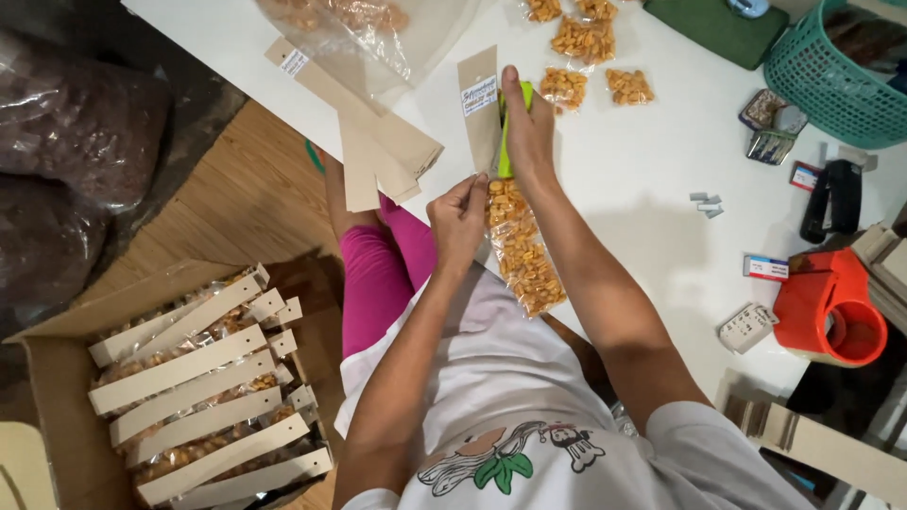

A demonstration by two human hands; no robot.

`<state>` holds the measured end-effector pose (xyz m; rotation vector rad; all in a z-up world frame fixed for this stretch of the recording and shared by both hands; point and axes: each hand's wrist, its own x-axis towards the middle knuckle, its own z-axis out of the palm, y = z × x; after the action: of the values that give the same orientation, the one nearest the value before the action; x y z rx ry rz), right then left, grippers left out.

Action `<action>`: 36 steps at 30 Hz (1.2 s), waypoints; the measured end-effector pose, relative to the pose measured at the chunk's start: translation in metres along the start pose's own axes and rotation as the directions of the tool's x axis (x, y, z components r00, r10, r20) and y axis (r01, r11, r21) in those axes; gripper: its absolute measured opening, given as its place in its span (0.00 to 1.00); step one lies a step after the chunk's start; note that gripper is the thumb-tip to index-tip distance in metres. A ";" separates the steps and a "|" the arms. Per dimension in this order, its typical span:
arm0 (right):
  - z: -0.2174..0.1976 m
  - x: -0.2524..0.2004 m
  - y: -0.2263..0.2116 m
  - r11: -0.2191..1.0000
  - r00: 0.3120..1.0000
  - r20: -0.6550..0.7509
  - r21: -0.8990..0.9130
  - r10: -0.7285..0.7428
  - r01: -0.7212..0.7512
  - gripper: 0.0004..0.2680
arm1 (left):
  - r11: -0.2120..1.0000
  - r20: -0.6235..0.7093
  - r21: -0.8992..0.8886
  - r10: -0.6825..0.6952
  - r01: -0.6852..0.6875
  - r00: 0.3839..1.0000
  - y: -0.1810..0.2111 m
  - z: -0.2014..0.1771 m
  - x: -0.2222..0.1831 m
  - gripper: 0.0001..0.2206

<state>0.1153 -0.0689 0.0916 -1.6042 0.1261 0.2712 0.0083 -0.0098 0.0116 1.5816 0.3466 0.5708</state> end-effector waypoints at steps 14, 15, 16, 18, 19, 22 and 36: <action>-0.050 0.137 0.115 0.880 0.981 -0.057 -0.455 -0.183 0.138 0.28 | 0.927 -0.108 -0.116 -0.369 0.357 0.923 -0.102 -0.013 0.017 0.08; -0.058 0.137 0.109 0.879 0.981 -0.053 -0.456 -0.184 0.140 0.28 | 0.927 -0.112 -0.118 -0.369 0.356 0.923 -0.099 -0.014 0.016 0.08; -0.065 0.137 0.102 0.789 0.981 -0.039 -0.601 -0.188 0.128 0.24 | 0.912 -0.080 -0.209 -0.375 0.353 0.923 -0.096 -0.015 0.017 0.07; -0.083 0.145 0.101 0.675 0.981 -0.021 -0.728 -0.194 0.118 0.20 | 0.889 -0.051 -0.301 -0.376 0.345 0.925 -0.094 -0.016 0.021 0.11; -0.093 0.153 0.107 0.634 0.993 0.040 -0.767 -0.112 0.102 0.25 | 0.872 -0.048 -0.268 -0.437 0.410 0.898 -0.095 -0.017 0.023 0.06; -0.109 0.141 0.107 0.526 0.992 0.127 -0.845 0.012 0.102 0.31 | 0.852 -0.063 -0.193 -0.506 0.487 0.860 -0.107 -0.019 0.029 0.14; -0.115 0.012 0.013 0.916 0.763 0.621 -0.179 -0.179 0.360 0.08 | 0.875 0.022 -0.305 -0.389 0.377 0.921 -0.146 -0.013 0.040 0.17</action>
<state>0.1351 -0.1826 0.0797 -1.7255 -0.6651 0.5744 0.0512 0.0377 -0.1262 1.1631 0.5609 0.3266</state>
